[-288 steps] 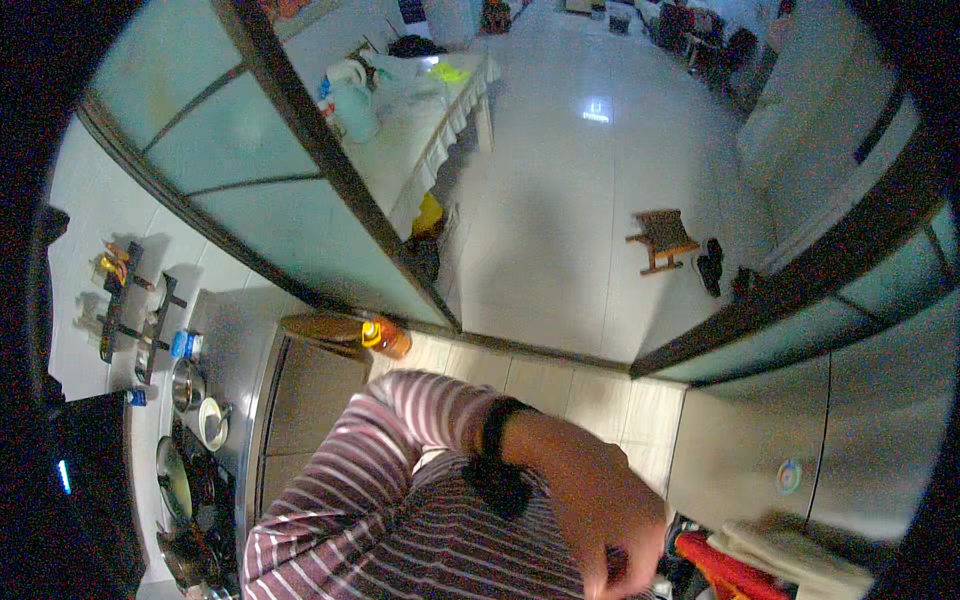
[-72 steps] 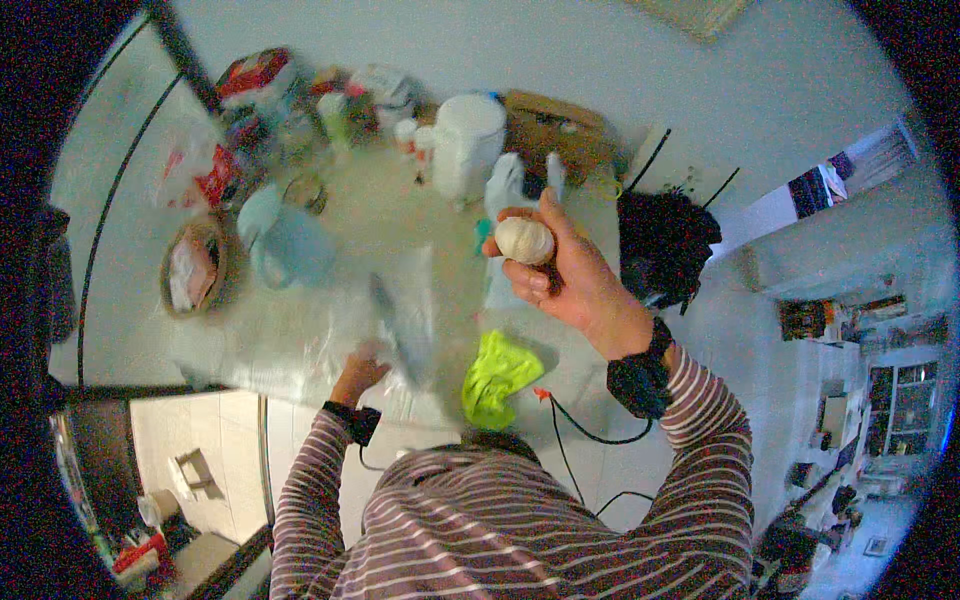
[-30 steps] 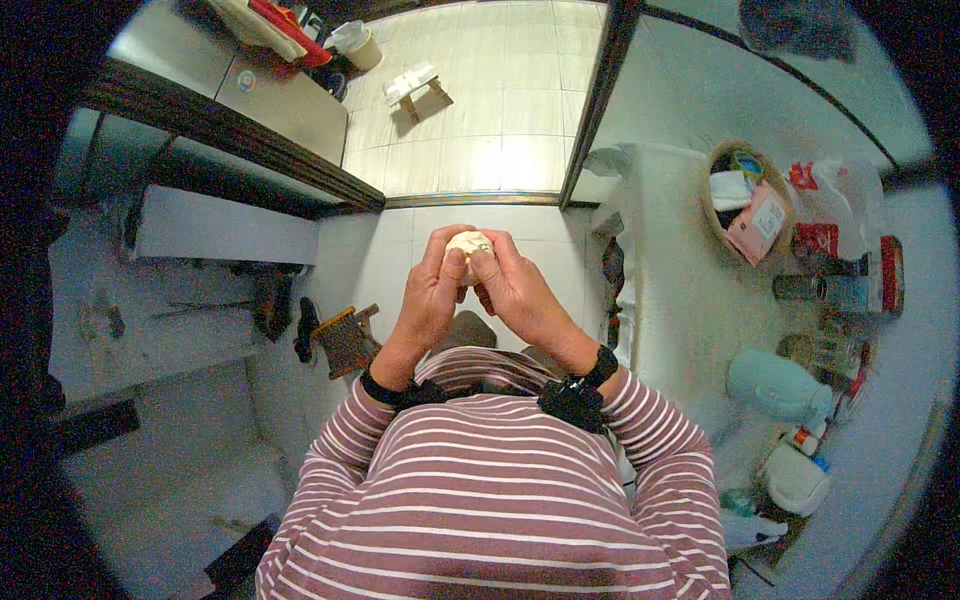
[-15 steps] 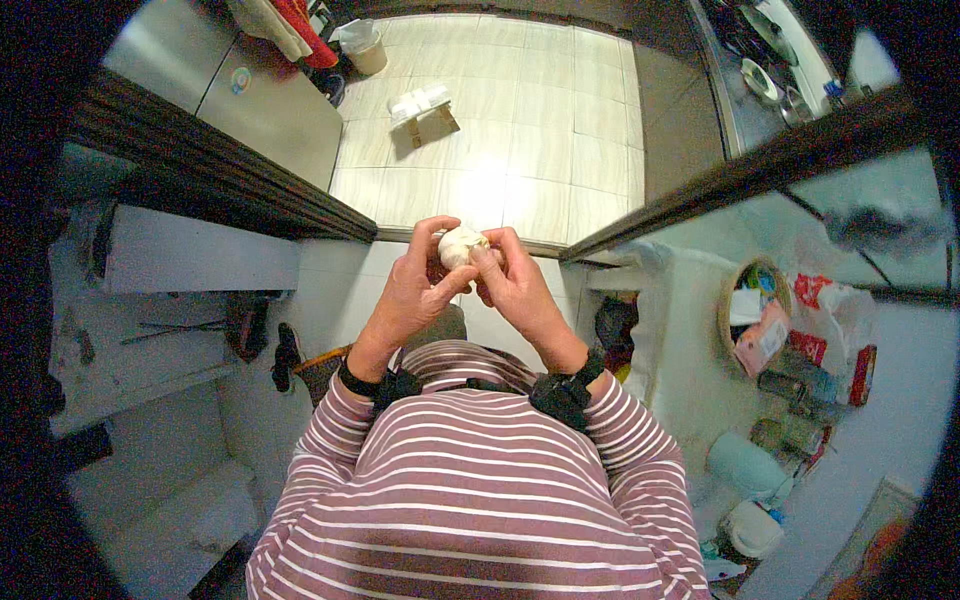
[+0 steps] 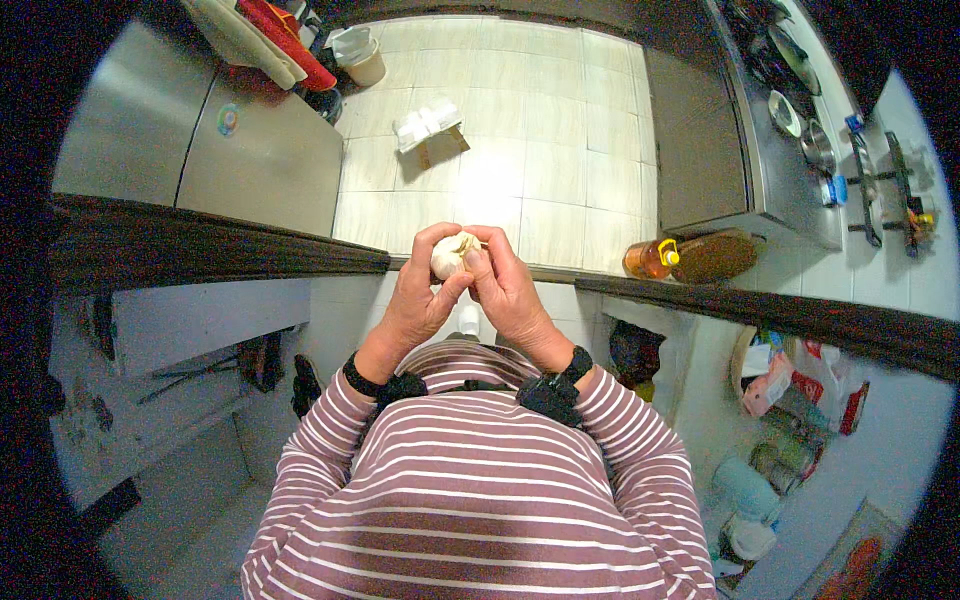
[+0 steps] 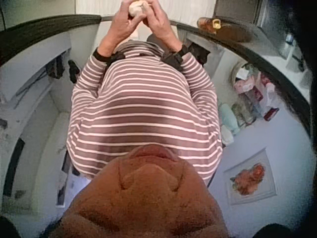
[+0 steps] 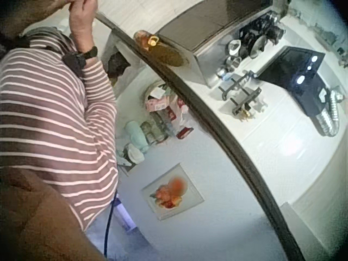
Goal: The person stir-fries vegetables and eggs in a wok, adds seasoning, and covers the pan. They then retrieve garlic from a nearby table, separate a clove, and begin peeling it on the kitchen counter.
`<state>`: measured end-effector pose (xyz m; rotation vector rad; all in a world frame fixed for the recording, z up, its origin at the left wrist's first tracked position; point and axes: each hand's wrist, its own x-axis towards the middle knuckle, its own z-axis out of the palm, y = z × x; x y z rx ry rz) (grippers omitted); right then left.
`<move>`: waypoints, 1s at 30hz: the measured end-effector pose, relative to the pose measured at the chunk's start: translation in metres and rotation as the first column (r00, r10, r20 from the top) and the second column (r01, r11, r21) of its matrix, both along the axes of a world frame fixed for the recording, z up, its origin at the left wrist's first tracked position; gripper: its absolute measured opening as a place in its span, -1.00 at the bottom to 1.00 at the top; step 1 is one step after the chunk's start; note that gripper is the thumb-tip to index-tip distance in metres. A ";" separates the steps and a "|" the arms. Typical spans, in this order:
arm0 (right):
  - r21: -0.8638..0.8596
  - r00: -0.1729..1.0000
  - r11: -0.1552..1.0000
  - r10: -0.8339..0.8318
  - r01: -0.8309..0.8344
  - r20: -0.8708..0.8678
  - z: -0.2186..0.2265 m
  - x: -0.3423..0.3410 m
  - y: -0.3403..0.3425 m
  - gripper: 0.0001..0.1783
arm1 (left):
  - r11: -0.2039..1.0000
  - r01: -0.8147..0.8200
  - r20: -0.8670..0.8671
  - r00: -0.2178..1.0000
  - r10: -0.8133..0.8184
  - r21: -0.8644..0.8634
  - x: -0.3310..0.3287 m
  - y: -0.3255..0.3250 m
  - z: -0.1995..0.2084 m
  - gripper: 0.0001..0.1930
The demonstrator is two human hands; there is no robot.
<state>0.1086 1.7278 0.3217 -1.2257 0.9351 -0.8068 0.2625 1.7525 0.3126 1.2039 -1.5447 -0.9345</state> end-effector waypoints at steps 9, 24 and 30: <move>-0.334 0.999 0.942 -0.031 0.021 -0.025 -0.003 0.018 -0.112 -0.60 | 0.971 -0.134 -0.324 0.926 0.193 0.196 -0.007 -0.098 0.007 -0.61; 0.273 0.749 0.900 0.083 -0.339 0.657 0.013 -0.044 -0.316 -0.54 | 0.932 0.019 -0.813 0.496 0.306 0.362 -0.050 -0.287 0.033 -0.60; 0.428 0.765 0.846 -0.036 -0.319 0.643 -0.009 -0.056 -0.378 -0.55 | 0.930 -0.026 -0.755 0.576 0.313 0.366 -0.058 -0.349 0.019 -0.61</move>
